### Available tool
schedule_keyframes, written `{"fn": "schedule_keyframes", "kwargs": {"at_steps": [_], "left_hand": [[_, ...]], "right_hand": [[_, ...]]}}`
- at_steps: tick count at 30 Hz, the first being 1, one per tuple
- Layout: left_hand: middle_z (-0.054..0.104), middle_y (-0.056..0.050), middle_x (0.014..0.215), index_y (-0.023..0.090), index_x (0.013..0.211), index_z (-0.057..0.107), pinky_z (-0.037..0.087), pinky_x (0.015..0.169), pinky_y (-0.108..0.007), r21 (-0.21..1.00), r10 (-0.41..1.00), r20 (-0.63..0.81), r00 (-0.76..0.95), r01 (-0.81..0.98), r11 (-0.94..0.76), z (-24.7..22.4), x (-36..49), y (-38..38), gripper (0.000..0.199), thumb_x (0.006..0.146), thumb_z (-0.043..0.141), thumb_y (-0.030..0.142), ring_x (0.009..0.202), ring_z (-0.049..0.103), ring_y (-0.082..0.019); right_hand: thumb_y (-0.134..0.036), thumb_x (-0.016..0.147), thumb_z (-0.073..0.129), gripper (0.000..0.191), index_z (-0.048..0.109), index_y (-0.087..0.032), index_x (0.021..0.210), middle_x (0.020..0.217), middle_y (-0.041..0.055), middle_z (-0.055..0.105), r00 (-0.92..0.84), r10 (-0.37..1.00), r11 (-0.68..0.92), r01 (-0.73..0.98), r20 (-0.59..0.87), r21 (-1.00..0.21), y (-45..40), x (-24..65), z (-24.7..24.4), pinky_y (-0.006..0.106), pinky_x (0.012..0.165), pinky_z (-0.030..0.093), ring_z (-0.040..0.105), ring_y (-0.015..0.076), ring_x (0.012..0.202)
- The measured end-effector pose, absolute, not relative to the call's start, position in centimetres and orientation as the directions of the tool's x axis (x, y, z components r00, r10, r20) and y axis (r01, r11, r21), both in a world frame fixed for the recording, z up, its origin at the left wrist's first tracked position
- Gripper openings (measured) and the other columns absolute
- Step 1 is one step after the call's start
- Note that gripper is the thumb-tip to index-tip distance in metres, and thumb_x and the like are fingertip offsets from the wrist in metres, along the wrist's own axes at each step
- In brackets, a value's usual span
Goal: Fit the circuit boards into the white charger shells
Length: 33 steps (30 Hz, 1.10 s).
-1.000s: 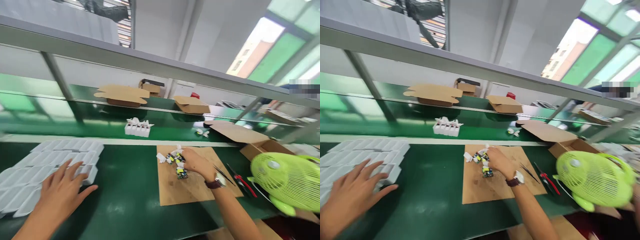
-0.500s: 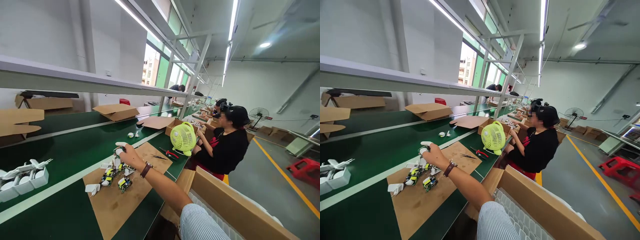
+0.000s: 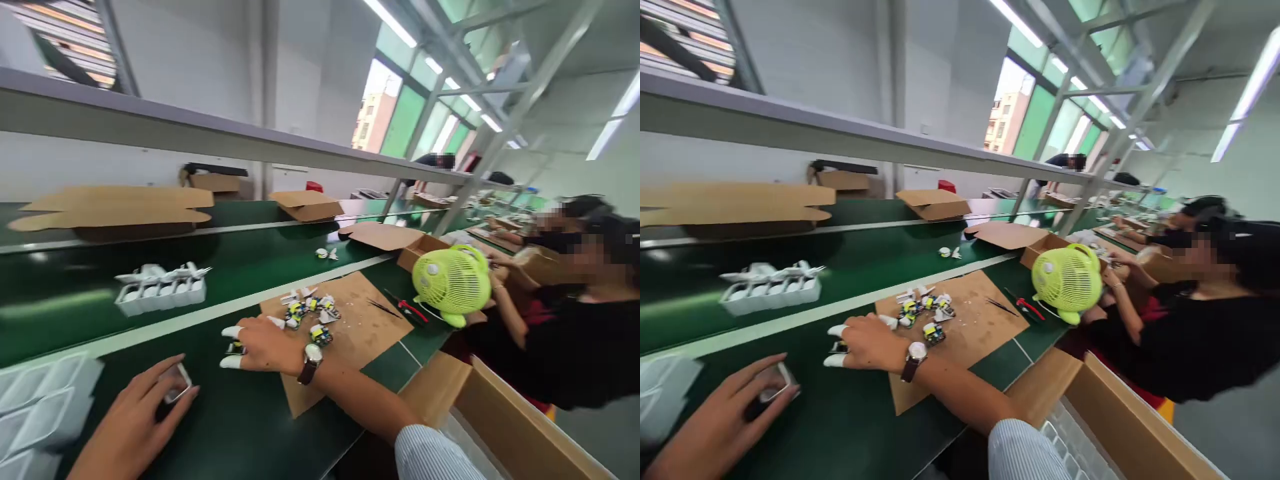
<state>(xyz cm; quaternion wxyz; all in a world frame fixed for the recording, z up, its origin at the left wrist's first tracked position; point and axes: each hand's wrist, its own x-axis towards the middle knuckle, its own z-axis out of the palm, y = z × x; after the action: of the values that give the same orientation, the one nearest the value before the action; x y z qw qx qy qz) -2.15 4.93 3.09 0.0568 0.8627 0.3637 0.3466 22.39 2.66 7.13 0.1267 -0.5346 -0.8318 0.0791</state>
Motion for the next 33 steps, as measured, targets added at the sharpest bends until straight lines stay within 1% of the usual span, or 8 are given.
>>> {"fn": "schedule_keyframes", "kwargs": {"at_steps": [6, 8, 13, 16, 19, 25, 30, 33], "left_hand": [[0.068, -0.011, 0.132, 0.023, 0.088, 0.066, 0.058, 0.097, -0.042, 0.418, 0.707, 0.487, 0.513, 0.574, -0.704, 2.7, -3.2, 3.5, 0.022, 0.099, 0.055, 0.038, 0.117, 0.068, -0.027], [0.067, -0.012, 0.133, 0.022, 0.089, 0.065, 0.059, 0.096, -0.042, 0.433, 0.719, 0.464, 0.518, 0.575, -0.694, 3.0, -2.9, 3.3, 0.02, 0.1, 0.055, 0.036, 0.116, 0.068, -0.027], [0.065, -0.012, 0.136, 0.022, 0.093, 0.064, 0.059, 0.098, -0.043, 0.481, 0.741, 0.412, 0.53, 0.565, -0.671, 3.3, -2.7, 2.7, 0.013, 0.099, 0.059, 0.032, 0.12, 0.066, -0.027], [0.064, -0.011, 0.137, 0.022, 0.095, 0.065, 0.058, 0.102, -0.043, 0.521, 0.757, 0.393, 0.521, 0.552, -0.651, 3.3, -2.8, 2.5, 0.008, 0.097, 0.062, 0.03, 0.122, 0.066, -0.026], [0.064, -0.012, 0.138, 0.023, 0.102, 0.065, 0.057, 0.105, -0.043, 0.564, 0.775, 0.369, 0.513, 0.539, -0.625, 3.1, -2.7, 2.6, 0.009, 0.095, 0.066, 0.029, 0.124, 0.065, -0.026], [0.059, -0.011, 0.143, 0.027, 0.138, 0.05, 0.05, 0.115, -0.044, 0.652, 0.81, 0.306, 0.5, 0.51, -0.561, 3.1, -2.7, 2.6, 0.052, 0.091, 0.073, 0.03, 0.132, 0.06, -0.026], [0.05, -0.013, 0.151, 0.03, 0.156, 0.032, 0.053, 0.111, -0.045, 0.72, 0.841, 0.213, 0.498, 0.502, -0.48, 3.6, -2.7, 2.2, 0.088, 0.082, 0.081, 0.03, 0.136, 0.057, -0.031], [0.054, -0.013, 0.145, 0.03, 0.16, 0.024, 0.054, 0.108, -0.045, 0.76, 0.847, 0.216, 0.486, 0.461, -0.459, 3.5, -2.5, 2.1, 0.096, 0.081, 0.078, 0.022, 0.131, 0.06, -0.029]], "right_hand": [[-0.038, 0.072, 0.093, 0.089, 0.052, -0.014, 0.147, 0.148, 0.0217, 0.055, -0.541, 0.839, 0.516, 0.755, 0.061, -0.404, 2.2, 24.3, 6.2, 0.052, 0.115, 0.038, 0.048, 0.0388, 0.14], [-0.028, 0.076, 0.089, 0.087, 0.047, -0.017, 0.151, 0.145, 0.0189, 0.058, -0.555, 0.831, 0.518, 0.744, 0.04, -0.422, 1.7, 25.1, 6.3, 0.052, 0.114, 0.041, 0.051, 0.0359, 0.138], [-0.034, 0.078, 0.087, 0.088, 0.043, -0.019, 0.154, 0.136, 0.0157, 0.063, -0.54, 0.84, 0.458, 0.761, -0.058, -0.46, 0.4, 25.1, 6.4, 0.05, 0.097, 0.055, 0.067, 0.031, 0.109], [-0.016, 0.084, 0.072, 0.075, 0.044, -0.024, 0.153, 0.147, 0.0132, 0.057, -0.6, 0.8, 0.537, 0.696, 0.025, -0.477, 0.0, 25.2, 6.0, 0.049, 0.103, 0.053, 0.061, 0.0302, 0.123], [-0.007, 0.084, 0.06, 0.071, 0.044, -0.023, 0.152, 0.143, 0.0133, 0.059, -0.595, 0.797, 0.57, 0.683, 0.106, -0.457, -0.2, 25.5, 5.3, 0.052, 0.107, 0.05, 0.056, 0.0301, 0.127], [-0.009, 0.086, 0.056, 0.059, 0.049, -0.017, 0.144, 0.118, 0.0133, 0.064, -0.542, 0.828, 0.546, 0.717, 0.146, -0.433, 0.0, 25.5, 4.2, 0.047, 0.092, 0.056, 0.061, 0.028, 0.107], [-0.013, 0.086, 0.055, 0.057, 0.049, -0.022, 0.143, 0.114, 0.0109, 0.065, -0.487, 0.841, 0.539, 0.712, 0.237, -0.45, 0.0, 24.7, 4.9, 0.046, 0.087, 0.057, 0.062, 0.0283, 0.103], [-0.015, 0.086, 0.056, 0.058, 0.048, -0.023, 0.142, 0.116, 0.011, 0.065, -0.42, 0.833, 0.551, 0.694, 0.36, -0.464, -0.1, 24.1, 5.3, 0.05, 0.09, 0.056, 0.062, 0.0297, 0.105]]}}
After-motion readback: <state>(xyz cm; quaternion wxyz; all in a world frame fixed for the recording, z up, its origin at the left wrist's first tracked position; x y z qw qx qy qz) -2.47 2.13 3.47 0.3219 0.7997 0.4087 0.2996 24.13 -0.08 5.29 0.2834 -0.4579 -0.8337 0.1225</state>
